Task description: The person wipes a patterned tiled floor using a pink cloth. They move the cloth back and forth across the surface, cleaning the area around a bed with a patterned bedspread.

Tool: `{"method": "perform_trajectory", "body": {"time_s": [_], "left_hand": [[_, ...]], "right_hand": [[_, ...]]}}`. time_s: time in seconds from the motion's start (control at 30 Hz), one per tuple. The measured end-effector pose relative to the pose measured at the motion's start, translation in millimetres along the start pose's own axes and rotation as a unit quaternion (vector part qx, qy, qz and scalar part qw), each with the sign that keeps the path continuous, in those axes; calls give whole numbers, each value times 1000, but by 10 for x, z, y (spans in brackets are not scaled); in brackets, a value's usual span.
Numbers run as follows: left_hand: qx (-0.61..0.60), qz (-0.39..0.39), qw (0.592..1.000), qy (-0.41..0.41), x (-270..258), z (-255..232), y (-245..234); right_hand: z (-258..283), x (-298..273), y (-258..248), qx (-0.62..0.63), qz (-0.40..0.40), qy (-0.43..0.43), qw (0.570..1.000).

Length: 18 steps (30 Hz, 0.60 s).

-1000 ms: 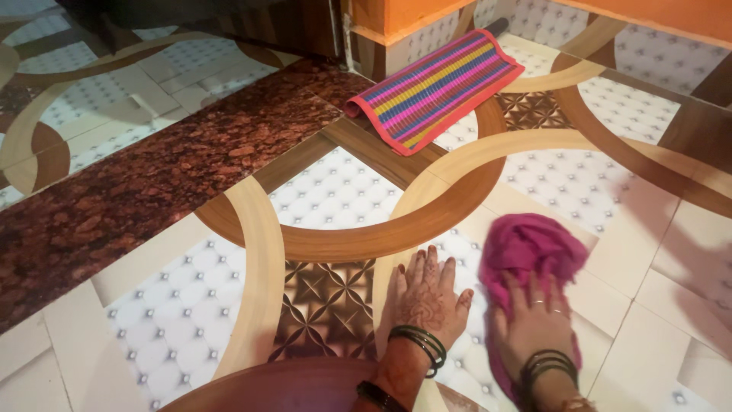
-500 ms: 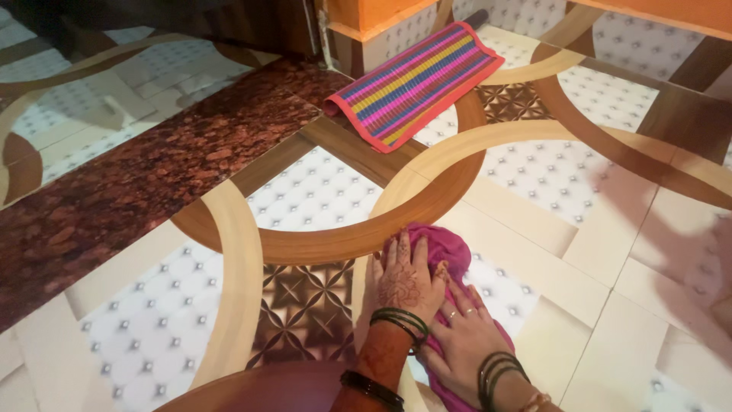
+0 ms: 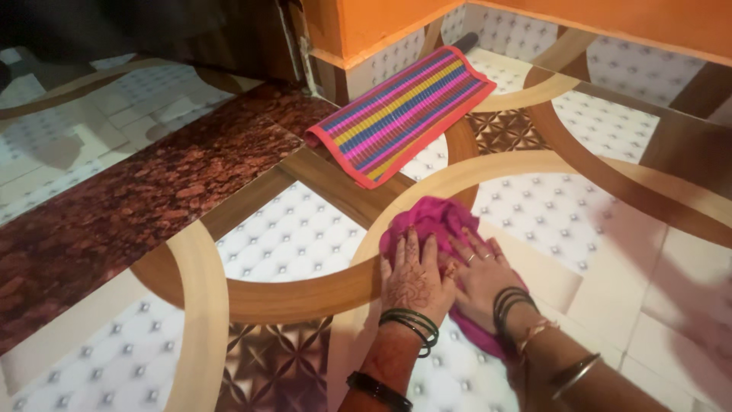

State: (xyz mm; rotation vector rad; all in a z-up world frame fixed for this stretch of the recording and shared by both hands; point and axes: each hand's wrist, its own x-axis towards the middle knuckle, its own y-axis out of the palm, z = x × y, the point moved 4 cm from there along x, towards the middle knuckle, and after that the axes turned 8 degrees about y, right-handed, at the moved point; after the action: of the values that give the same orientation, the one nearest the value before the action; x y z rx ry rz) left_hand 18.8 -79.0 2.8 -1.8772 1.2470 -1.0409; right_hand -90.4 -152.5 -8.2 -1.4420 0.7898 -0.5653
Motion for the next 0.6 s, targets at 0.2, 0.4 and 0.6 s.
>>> {"method": "perform_trajectory", "body": {"time_s": [0.2,0.4,0.6], "left_hand": [[-23,9,1000,16,539,-112,241],[-16,5,998,55,924,-333,437],[-17,26,996,79,1072,-463,642]], "right_hand": [[-539,743,215,-58,-37,16,997],[-1016,1201,196,-91,6,67,994],[-1436,1377,72,31,-42,166,985]]}}
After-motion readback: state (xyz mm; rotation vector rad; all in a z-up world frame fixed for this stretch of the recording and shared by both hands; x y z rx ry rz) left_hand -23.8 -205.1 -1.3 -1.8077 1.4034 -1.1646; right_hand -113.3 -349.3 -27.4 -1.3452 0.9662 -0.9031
